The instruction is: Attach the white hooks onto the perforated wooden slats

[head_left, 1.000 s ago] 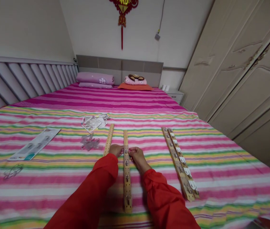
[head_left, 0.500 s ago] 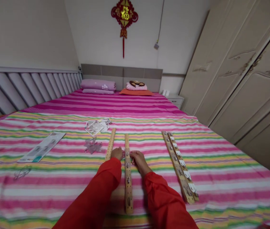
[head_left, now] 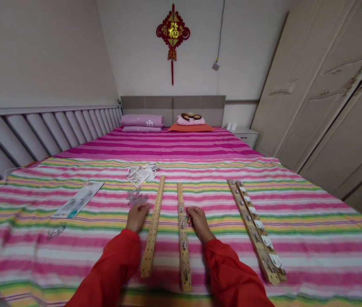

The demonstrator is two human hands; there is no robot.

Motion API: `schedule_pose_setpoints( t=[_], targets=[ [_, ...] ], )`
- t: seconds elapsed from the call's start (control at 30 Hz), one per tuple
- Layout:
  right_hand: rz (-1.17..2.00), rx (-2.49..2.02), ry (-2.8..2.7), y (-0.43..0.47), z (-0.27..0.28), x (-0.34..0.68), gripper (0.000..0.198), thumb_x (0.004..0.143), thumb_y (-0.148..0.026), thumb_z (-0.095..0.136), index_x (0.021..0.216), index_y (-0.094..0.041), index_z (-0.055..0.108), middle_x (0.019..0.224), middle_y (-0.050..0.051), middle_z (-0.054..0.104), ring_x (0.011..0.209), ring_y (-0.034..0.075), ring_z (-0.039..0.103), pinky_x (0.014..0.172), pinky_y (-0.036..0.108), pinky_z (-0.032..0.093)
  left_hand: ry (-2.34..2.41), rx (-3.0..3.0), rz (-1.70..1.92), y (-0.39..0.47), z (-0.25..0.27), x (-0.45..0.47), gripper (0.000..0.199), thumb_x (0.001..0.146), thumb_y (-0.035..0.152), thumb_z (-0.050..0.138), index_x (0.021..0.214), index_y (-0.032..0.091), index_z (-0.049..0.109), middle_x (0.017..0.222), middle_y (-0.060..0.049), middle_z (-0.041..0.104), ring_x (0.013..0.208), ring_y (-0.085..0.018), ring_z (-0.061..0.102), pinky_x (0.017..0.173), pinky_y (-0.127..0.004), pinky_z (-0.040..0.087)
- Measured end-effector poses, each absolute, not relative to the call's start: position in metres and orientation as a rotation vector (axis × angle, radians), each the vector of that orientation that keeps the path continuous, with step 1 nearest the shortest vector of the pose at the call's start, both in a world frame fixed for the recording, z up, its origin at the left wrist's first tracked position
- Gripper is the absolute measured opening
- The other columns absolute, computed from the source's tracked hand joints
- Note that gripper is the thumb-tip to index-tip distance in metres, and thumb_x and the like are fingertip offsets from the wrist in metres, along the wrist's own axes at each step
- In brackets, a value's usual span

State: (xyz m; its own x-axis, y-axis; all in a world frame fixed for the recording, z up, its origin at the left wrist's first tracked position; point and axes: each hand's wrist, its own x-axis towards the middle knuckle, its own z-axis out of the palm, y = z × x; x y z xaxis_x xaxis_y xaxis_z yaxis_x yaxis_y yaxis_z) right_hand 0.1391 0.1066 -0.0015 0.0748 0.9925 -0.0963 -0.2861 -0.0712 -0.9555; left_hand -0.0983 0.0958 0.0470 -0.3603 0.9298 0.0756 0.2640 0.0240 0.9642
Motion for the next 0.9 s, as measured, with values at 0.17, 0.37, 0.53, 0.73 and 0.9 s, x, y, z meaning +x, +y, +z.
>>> schedule_pose_setpoints(
  t=[0.17, 0.37, 0.53, 0.73, 0.9],
  targets=[
    [1.321, -1.083, -0.888, 0.106, -0.002, 0.139, 0.019, 0.063, -0.036, 0.061, 0.063, -0.018, 0.056, 0.040, -0.007, 0.051, 0.029, 0.007, 0.040, 0.031, 0.018, 0.028, 1.933, 1.556, 1.414, 0.098, 0.031, -0.122, 0.021, 0.063, 0.018, 0.057, 0.081, 0.016, 0.069, 0.076, -0.005, 0.063, 0.070, -0.020, 0.058, 0.073, -0.035, 0.048],
    [1.321, -1.074, -0.887, 0.106, -0.002, 0.140, 0.020, 0.063, -0.036, 0.064, 0.063, -0.017, 0.057, 0.044, -0.005, 0.054, 0.032, 0.007, 0.043, 0.031, 0.019, 0.030, 2.100, 1.943, 1.281, 0.106, 0.019, -0.119, 0.027, 0.072, 0.017, 0.053, 0.093, 0.016, 0.070, 0.093, -0.010, 0.057, 0.086, -0.022, 0.058, 0.076, -0.035, 0.049],
    [1.325, -1.064, -0.875, 0.107, -0.004, 0.140, 0.021, 0.063, -0.037, 0.065, 0.065, -0.017, 0.058, 0.047, -0.005, 0.055, 0.033, 0.008, 0.044, 0.031, 0.019, 0.030, 2.132, 1.907, 1.329, 0.107, 0.026, -0.121, 0.022, 0.077, 0.025, 0.052, 0.084, 0.016, 0.072, 0.091, -0.010, 0.057, 0.085, -0.023, 0.057, 0.075, -0.036, 0.049],
    [1.334, -1.043, -0.862, 0.106, -0.005, 0.141, 0.022, 0.062, -0.037, 0.066, 0.066, -0.017, 0.059, 0.048, -0.005, 0.056, 0.033, 0.007, 0.044, 0.032, 0.019, 0.031, 1.821, 1.314, 1.612, 0.098, 0.054, -0.117, 0.016, 0.062, 0.029, 0.069, 0.071, 0.016, 0.071, 0.073, -0.006, 0.063, 0.072, -0.019, 0.058, 0.070, -0.032, 0.048],
    [1.343, -1.028, -0.836, 0.104, -0.001, 0.141, 0.023, 0.060, -0.037, 0.068, 0.068, -0.016, 0.060, 0.048, -0.005, 0.057, 0.033, 0.008, 0.044, 0.032, 0.019, 0.030, 1.316, 0.784, 1.457, 0.079, 0.083, -0.100, 0.020, 0.058, 0.028, 0.077, 0.067, 0.013, 0.067, 0.062, 0.000, 0.063, 0.051, -0.007, 0.052, 0.051, -0.019, 0.044]
  ],
)
